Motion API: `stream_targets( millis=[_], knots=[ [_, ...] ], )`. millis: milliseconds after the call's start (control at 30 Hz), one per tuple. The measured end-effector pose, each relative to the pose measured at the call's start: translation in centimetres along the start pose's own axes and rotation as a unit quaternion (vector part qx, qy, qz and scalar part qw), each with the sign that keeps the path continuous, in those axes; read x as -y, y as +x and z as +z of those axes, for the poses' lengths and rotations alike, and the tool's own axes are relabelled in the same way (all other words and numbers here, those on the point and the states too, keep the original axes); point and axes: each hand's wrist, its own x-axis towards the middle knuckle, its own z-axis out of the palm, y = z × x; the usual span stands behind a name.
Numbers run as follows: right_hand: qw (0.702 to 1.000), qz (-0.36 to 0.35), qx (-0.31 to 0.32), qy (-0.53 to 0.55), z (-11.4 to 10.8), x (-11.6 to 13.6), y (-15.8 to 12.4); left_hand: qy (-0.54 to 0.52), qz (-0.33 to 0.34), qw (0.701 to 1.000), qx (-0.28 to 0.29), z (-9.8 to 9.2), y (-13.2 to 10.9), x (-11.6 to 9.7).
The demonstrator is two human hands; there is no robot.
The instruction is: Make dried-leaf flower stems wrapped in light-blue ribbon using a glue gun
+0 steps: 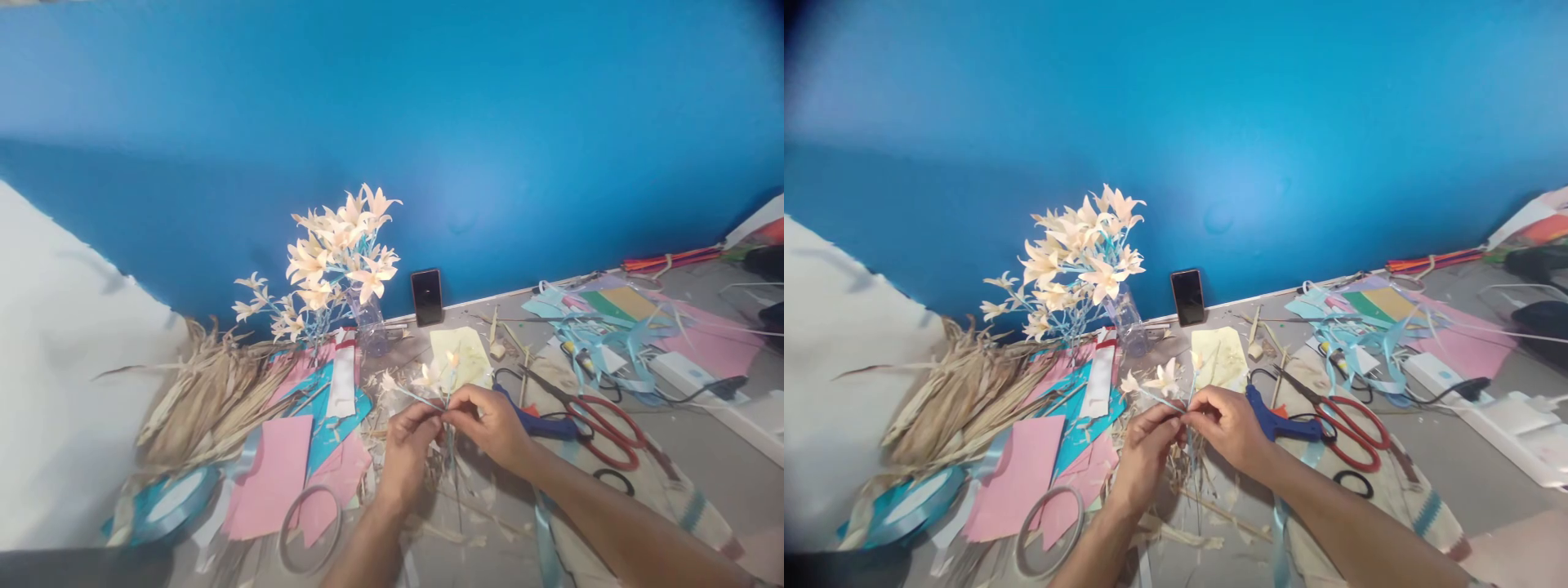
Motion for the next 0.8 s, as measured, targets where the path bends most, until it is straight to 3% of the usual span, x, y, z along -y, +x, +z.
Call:
stream_targets(
  millis=[133, 400, 567, 800],
  knots=[
    [0.999, 0.034, 0.010, 0.022, 0.1, -0.1, -0.1, -0.059, -0.021, 0.998, -0.007, -0.3, 0.0, 0.6],
    [0.999, 0.028, 0.041, -0.005, 0.5, -0.1, -0.5, -0.144, -0.077, 0.986, -0.030, 0.6, -0.2, 0.3],
    [0.998, 0.033, 0.055, 0.008, 0.5, -0.1, -0.6, -0.088, -0.045, 0.995, -0.018, 0.4, -0.1, 1.0],
    [0.996, 0.044, 0.081, -0.003, 0.2, 0.1, -0.3, 0.014, 0.016, 0.996, -0.084, -0.3, 0.2, 1.7]
  ],
)
